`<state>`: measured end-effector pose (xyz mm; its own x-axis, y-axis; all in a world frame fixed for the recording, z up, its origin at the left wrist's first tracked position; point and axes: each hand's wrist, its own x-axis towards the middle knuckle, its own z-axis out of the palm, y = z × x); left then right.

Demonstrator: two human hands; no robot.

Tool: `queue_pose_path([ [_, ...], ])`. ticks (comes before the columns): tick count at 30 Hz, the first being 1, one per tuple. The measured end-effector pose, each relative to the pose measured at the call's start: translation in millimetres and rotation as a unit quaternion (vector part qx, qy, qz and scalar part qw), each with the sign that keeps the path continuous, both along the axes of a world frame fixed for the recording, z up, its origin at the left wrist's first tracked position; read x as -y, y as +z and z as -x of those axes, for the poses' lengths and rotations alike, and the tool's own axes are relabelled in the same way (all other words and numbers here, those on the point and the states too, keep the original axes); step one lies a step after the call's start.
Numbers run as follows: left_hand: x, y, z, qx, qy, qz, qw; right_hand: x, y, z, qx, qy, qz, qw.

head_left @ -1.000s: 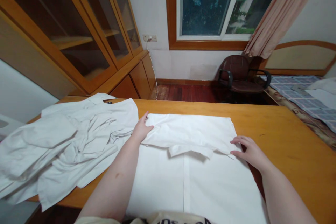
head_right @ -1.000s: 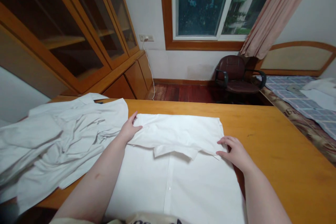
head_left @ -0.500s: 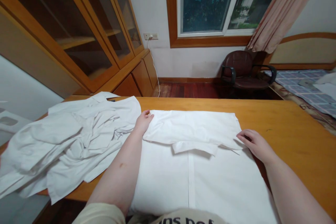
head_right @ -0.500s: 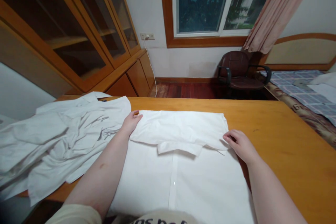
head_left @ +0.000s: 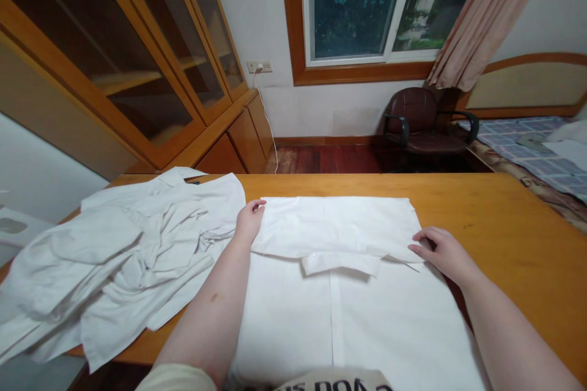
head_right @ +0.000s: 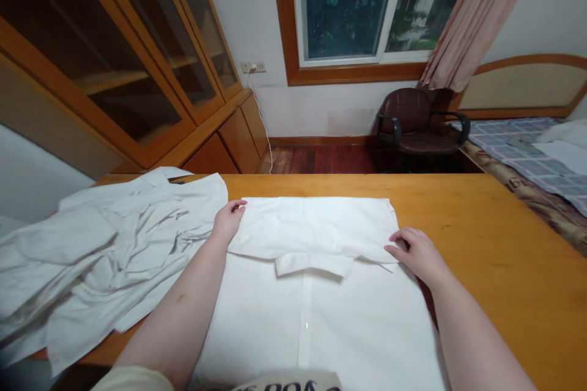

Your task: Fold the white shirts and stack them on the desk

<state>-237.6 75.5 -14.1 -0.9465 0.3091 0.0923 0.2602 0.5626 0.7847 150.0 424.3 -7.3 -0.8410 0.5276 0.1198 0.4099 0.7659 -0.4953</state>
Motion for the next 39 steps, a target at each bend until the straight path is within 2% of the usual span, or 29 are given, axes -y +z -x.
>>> queue_pose_path([
  [6, -1, -2.8, 3, -0.034, -0.011, 0.040, 0.999, -2, -1.2, 0, -0.032, -0.030, 0.025, 0.999],
  [9, -2, -5.5, 5, -0.045, -0.022, 0.046, 0.998, -3, -6.4, 1, -0.066, -0.095, 0.060, 0.991],
  [13, -3, -7.2, 8, -0.048, -0.028, 0.045, 0.997, -11, -13.1, 7, -0.100, -0.206, 0.130, 0.965],
  [16, -3, -6.2, 8, -0.047, -0.014, 0.048, 0.998, -23, -10.0, 19, -0.066, -0.247, 0.113, 0.960],
  [21, -4, -5.1, 7, -0.050, 0.002, 0.061, 0.997, -44, 1.4, 50, 0.016, -0.201, 0.081, 0.976],
  [25, -5, -6.1, 7, -0.057, 0.002, 0.066, 0.996, -57, 4.3, 70, 0.038, -0.190, 0.067, 0.979],
  [28, -5, -6.3, 6, -0.060, 0.001, 0.065, 0.996, -66, 6.8, 73, 0.035, -0.191, 0.073, 0.978],
  [31, -5, -6.3, 5, -0.062, 0.003, 0.063, 0.996, -74, 10.1, 67, 0.023, -0.225, 0.089, 0.970],
  [35, -6, -6.5, 4, -0.065, 0.005, 0.065, 0.996, -71, 10.4, 59, 0.002, -0.278, 0.147, 0.949],
  [39, -6, -6.6, 4, -0.066, 0.005, 0.066, 0.996, -51, 10.6, 61, -0.012, -0.264, 0.256, 0.930],
])
